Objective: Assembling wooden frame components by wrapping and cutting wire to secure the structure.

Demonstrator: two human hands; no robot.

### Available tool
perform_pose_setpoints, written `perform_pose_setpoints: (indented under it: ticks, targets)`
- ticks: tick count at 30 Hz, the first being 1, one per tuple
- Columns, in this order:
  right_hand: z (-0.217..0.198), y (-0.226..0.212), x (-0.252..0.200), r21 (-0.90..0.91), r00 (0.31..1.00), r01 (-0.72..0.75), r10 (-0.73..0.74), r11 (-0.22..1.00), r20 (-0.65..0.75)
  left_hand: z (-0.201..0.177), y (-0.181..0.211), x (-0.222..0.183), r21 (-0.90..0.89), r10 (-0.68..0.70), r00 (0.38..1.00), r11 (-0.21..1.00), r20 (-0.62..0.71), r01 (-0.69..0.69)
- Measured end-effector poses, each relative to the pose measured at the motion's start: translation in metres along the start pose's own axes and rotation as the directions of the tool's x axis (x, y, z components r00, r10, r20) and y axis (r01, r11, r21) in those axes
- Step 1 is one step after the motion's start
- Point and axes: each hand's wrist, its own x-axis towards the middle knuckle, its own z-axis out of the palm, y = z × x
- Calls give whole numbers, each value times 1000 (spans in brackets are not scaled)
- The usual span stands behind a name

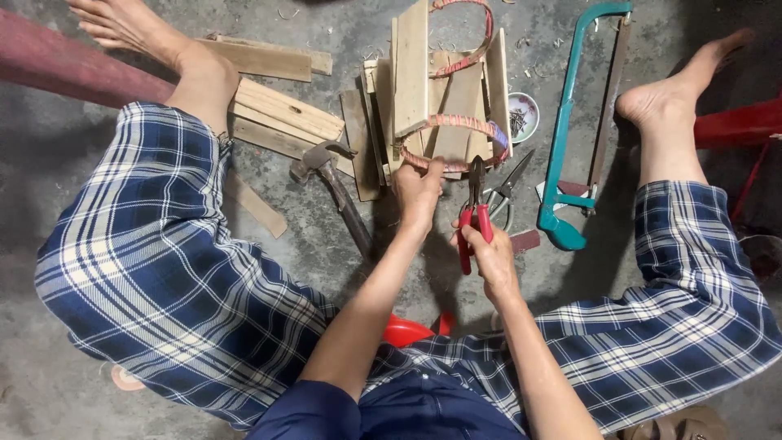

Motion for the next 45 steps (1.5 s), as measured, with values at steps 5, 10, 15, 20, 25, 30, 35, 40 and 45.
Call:
perform_pose_setpoints:
  ticks: [5, 10, 15, 20, 25, 30, 35, 40, 45]
  targets:
    - [1, -7, -10, 55, 1000, -3, 3, 998, 3, 1, 11, 0, -71, -29, 999, 997, 18, 30]
    - [4, -19, -16, 83, 1000, -10, 8, 996, 15, 0, 16, 1, -116, -14, 1000, 993, 14, 16]
    - [3, -22, -20, -45, 1000, 31, -31, 998, -4, 0, 25, -4, -165, 82, 997, 983, -13, -83]
    - [-14, -30, -22, -509, 992, 38, -95, 860, -86, -6, 28, 0, -115, 250, 968, 962, 15, -246]
    - [-30, -29, -22, -730, 957, 132, -279, 671, -83, -5, 31, -11, 36, 331, 940, 942, 86, -335]
    - [-40, -39, -21, -838, 922, 149, -380, 525, -74, 2, 9, -1, 44, 466, 874, 879, 136, -475]
    - [-41, -42, -14, -849, 907, 122, -404, 514, -115, 0, 19, -14, 71, 560, 817, 817, 135, -572]
    - [-46, -36, -10, -861, 907, 129, -410, 491, -98, 5, 0, -9, 136, 589, 788, 778, 181, -613]
    - [-46, -41, -10, -840, 915, 157, -398, 519, -75, 7, -13, -5, 180, 622, 755, 734, 206, -654]
